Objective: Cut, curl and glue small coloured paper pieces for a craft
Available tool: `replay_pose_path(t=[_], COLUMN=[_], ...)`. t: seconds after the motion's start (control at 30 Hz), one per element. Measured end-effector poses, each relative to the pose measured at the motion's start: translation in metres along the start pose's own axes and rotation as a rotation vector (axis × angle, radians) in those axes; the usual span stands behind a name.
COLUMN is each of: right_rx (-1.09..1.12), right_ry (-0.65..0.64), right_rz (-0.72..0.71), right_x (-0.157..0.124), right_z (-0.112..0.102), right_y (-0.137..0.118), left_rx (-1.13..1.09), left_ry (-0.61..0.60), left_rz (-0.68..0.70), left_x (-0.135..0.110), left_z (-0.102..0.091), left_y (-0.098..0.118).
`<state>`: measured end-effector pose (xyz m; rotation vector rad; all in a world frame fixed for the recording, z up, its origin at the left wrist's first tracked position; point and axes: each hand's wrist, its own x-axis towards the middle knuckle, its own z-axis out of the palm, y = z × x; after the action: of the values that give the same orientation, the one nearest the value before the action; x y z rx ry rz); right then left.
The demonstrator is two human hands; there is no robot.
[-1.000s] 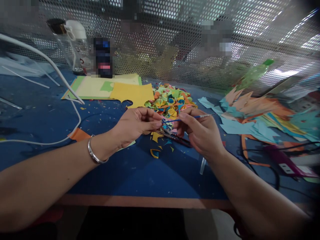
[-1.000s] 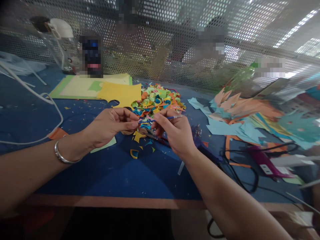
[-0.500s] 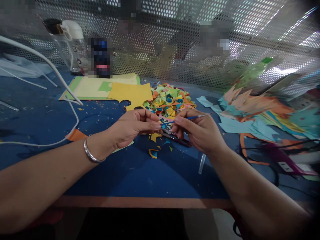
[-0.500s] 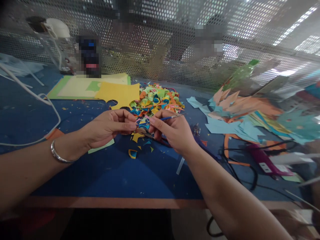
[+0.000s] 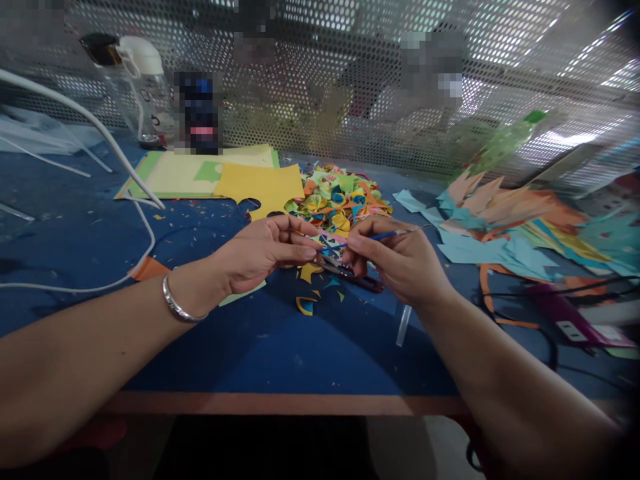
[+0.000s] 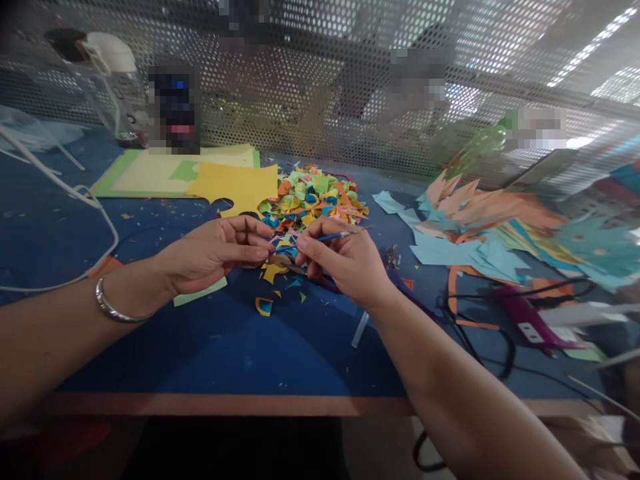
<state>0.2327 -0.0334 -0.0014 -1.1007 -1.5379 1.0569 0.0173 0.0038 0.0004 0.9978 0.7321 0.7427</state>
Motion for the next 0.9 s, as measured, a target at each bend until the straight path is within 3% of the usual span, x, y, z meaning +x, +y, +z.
replay_pose_path(t=[0.3,0.53,0.9], right_rx=[-0.088,-0.116,-0.058], right_ry=[-0.062,-0.113,-0.04], right_rz=[-0.001,0.021,-0.028], right_x=[-0.0013,-0.0011,-0.0013], right_z=[-0.0023,-0.0043,-0.0087], right_y=[-0.0038,-0.0068,-0.0017], left_rx=[0.015,0.048,-0.019], left_ry=[-0.05,-0.015,-0.018], left_rz=[0.003,-0.028,0.01], left_x=[-0.001,-0.0038,-0.0013], left_z=[-0.0005,0.0023,0.0027], left_y=[0.0006,0.0053,-0.0005])
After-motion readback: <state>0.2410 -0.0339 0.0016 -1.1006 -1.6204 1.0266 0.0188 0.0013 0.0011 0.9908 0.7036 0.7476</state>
